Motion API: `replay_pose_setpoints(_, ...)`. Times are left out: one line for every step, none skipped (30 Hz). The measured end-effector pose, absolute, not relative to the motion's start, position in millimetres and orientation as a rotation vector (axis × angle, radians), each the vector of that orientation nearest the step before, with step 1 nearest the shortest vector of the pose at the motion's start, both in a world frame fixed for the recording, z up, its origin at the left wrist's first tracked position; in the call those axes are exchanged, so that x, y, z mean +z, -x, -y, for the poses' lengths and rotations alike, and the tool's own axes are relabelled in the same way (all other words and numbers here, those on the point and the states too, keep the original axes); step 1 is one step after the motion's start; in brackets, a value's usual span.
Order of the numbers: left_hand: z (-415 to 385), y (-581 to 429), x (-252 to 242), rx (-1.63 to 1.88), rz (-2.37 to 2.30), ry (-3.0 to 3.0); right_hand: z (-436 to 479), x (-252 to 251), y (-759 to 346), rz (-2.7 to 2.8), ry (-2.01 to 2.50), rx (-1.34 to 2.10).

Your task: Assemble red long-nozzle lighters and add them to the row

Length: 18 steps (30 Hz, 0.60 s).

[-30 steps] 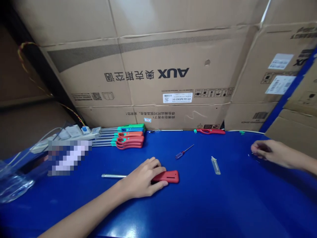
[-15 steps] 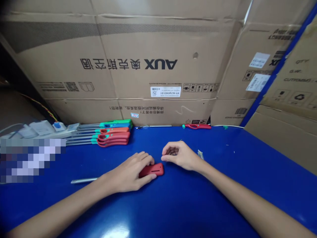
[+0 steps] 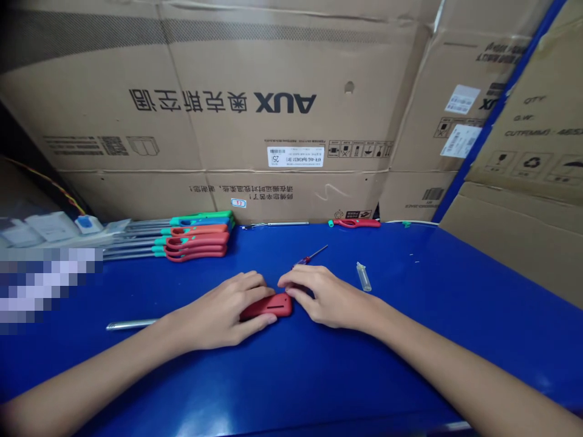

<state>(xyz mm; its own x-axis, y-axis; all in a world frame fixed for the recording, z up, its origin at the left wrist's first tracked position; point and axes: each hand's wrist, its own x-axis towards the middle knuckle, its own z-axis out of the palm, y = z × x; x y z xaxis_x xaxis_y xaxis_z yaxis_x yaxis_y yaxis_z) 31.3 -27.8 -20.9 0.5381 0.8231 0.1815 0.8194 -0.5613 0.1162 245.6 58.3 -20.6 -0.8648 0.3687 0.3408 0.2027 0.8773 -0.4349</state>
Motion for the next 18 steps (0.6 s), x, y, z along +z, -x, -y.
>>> replay_pose_setpoints(28.2,-31.4,-20.0,0.328,-1.465,-2.733,-58.6,-21.9,-245.4,2.625,0.429,0.547)
replay_pose_setpoints(28.5,-31.6,-19.1,0.321,-1.469,-2.724,-58.9,-22.9,-245.4,2.63,0.432,0.551)
replay_pose_setpoints(28.8,-31.8,-18.3,0.32,-1.472,-2.716,-59.1,-23.5,-245.4,2.644,0.43,0.558)
replay_pose_setpoints(29.1,-32.0,-17.6,0.319,-1.473,-2.71,-59.1,-23.8,-245.6,2.656,0.427,0.562)
replay_pose_setpoints(29.3,-32.0,-17.1,0.323,-1.469,-2.707,-58.9,-23.6,-245.9,2.664,0.421,0.565)
replay_pose_setpoints(29.5,-31.9,-16.8,0.329,-1.462,-2.709,-58.5,-23.2,-246.3,2.67,0.414,0.567)
replay_pose_setpoints(29.5,-31.7,-16.8,0.332,-1.451,-2.715,-57.9,-22.5,-246.7,2.675,0.406,0.572)
replay_pose_setpoints(29.6,-31.4,-16.9,0.333,-1.441,-2.722,-57.2,-21.7,-246.9,2.678,0.4,0.575)
replay_pose_setpoints(29.6,-31.1,-17.1,0.331,-1.433,-2.729,-56.4,-20.9,-247.1,2.678,0.396,0.578)
replay_pose_setpoints(29.5,-30.8,-17.3,0.327,-1.429,-2.736,-55.6,-20.3,-247.1,2.68,0.391,0.58)
replay_pose_setpoints(29.5,-30.6,-17.6,0.32,-1.43,-2.74,-54.9,-19.8,-247.1,2.686,0.387,0.578)
replay_pose_setpoints(29.5,-30.5,-17.7,0.312,-1.434,-2.744,-54.4,-19.4,-247.0,2.694,0.383,0.569)
replay_pose_setpoints(29.6,-30.4,-17.8,0.304,-1.437,-2.748,-54.1,-19.2,-246.9,2.706,0.378,0.557)
replay_pose_setpoints(29.7,-30.4,-17.7,0.298,-1.441,-2.749,-54.0,-19.1,-246.9,2.718,0.37,0.538)
replay_pose_setpoints(29.9,-30.4,-17.7,0.291,-1.444,-2.749,-54.0,-19.0,-247.0,2.73,0.361,0.514)
replay_pose_setpoints(30.1,-30.4,-17.6,0.285,-1.446,-2.748,-54.0,-19.0,-247.2,2.742,0.353,0.485)
replay_pose_setpoints(30.4,-30.4,-17.4,0.282,-1.446,-2.746,-53.9,-19.0,-247.4,2.754,0.345,0.455)
replay_pose_setpoints(30.6,-30.4,-17.3,0.281,-1.446,-2.744,-53.5,-18.9,-247.6,2.767,0.339,0.425)
